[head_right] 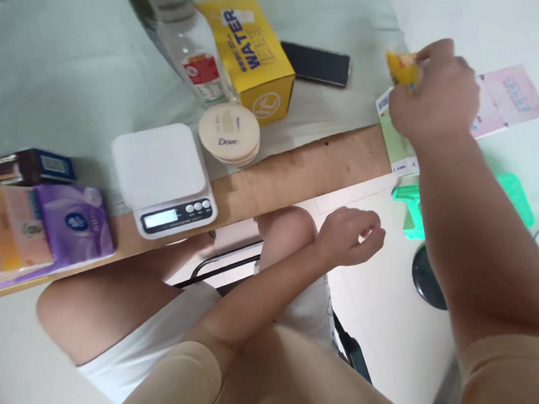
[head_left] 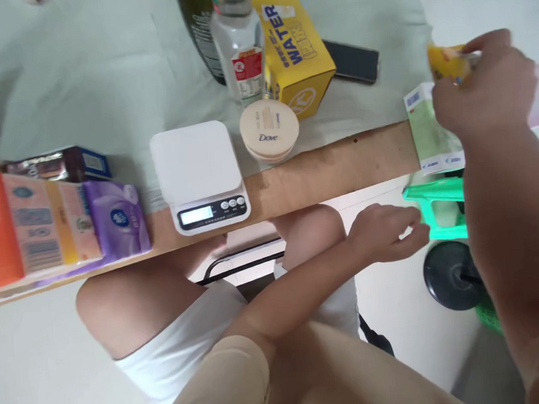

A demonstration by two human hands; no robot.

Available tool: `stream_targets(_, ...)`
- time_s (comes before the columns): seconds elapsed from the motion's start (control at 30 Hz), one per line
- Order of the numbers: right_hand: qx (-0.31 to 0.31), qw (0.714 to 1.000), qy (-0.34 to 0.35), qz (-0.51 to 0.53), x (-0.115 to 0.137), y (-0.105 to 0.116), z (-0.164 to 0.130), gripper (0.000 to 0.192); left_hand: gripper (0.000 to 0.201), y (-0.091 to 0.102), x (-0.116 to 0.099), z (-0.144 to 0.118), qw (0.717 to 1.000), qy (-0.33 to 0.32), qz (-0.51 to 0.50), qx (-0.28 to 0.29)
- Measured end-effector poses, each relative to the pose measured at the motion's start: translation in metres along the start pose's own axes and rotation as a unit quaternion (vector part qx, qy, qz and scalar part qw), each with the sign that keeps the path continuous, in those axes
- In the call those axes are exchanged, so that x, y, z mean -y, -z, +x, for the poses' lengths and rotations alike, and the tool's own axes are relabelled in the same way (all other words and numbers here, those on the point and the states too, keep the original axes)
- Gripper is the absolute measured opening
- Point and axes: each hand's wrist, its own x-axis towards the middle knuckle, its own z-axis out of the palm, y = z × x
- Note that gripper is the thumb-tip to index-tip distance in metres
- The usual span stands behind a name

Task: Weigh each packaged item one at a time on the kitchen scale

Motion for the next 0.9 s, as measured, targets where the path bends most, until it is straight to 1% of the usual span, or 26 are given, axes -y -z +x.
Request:
stream_targets(0.03,0.006,1.000,-0.009,0.012,0.010,0.016,-0.020,0.048,0.032,0.006,-0.002,-0.002,0.998,0.004,-0.026,-0.055)
stream_targets(0.1,-0.038,0.993,0.018,0.106,0.028,0.042,-0.067,0.046,0.032,0.023,-0.007,-0.010,0.980,0.014,-0.096,-0.176)
stream_targets(0.13,-0.066,0.985,0.033,0.156,0.037,0.051,-0.091,0.046,0.035,0.034,-0.011,-0.015,0.966,0.020,-0.132,-0.222)
stream_targets(0.17,-0.087,0.975,0.050,0.199,0.047,0.057,-0.116,0.047,0.040,0.046,-0.016,-0.020,0.954,0.025,-0.161,-0.253)
stream_targets(0.23,-0.095,0.958,0.084,0.258,0.070,0.066,-0.160,0.047,0.046,0.070,-0.026,-0.035,0.939,0.035,-0.206,-0.274)
stream_targets(0.3,-0.052,0.949,0.093,0.296,0.100,0.073,-0.195,0.050,0.046,0.096,-0.037,-0.053,0.928,0.053,-0.242,-0.279)
stream_targets(0.37,-0.024,0.934,0.127,0.332,0.135,0.079,-0.217,0.052,0.047,0.122,-0.044,-0.074,0.913,0.072,-0.272,-0.297)
stream_targets(0.43,-0.017,0.911,0.181,0.371,0.173,0.083,-0.228,0.049,0.053,0.149,-0.045,-0.097,0.900,0.096,-0.271,-0.327)
stream_targets(0.5,-0.013,0.882,0.225,0.414,0.211,0.082,-0.232,0.044,0.059,0.177,-0.038,-0.118,0.897,0.129,-0.221,-0.360)
stream_targets(0.57,0.001,0.855,0.245,0.456,0.246,0.073,-0.233,0.043,0.060,0.205,-0.025,-0.134,0.895,0.172,-0.150,-0.384)
stream_targets(0.63,0.031,0.837,0.248,0.487,0.274,0.062,-0.233,0.042,0.060,0.229,-0.009,-0.145,0.892,0.201,-0.107,-0.391)
stream_targets(0.7,0.076,0.829,0.237,0.501,0.292,0.050,-0.233,0.042,0.061,0.246,0.004,-0.150,0.892,0.220,-0.089,-0.385)
stream_targets(0.77,0.106,0.829,0.224,0.501,0.300,0.041,-0.232,0.042,0.061,0.254,0.011,-0.152,0.897,0.235,-0.062,-0.368)
stream_targets(0.9,0.123,0.841,0.206,0.486,0.301,0.032,-0.228,0.041,0.060,0.255,0.011,-0.151,0.901,0.262,0.051,-0.342)
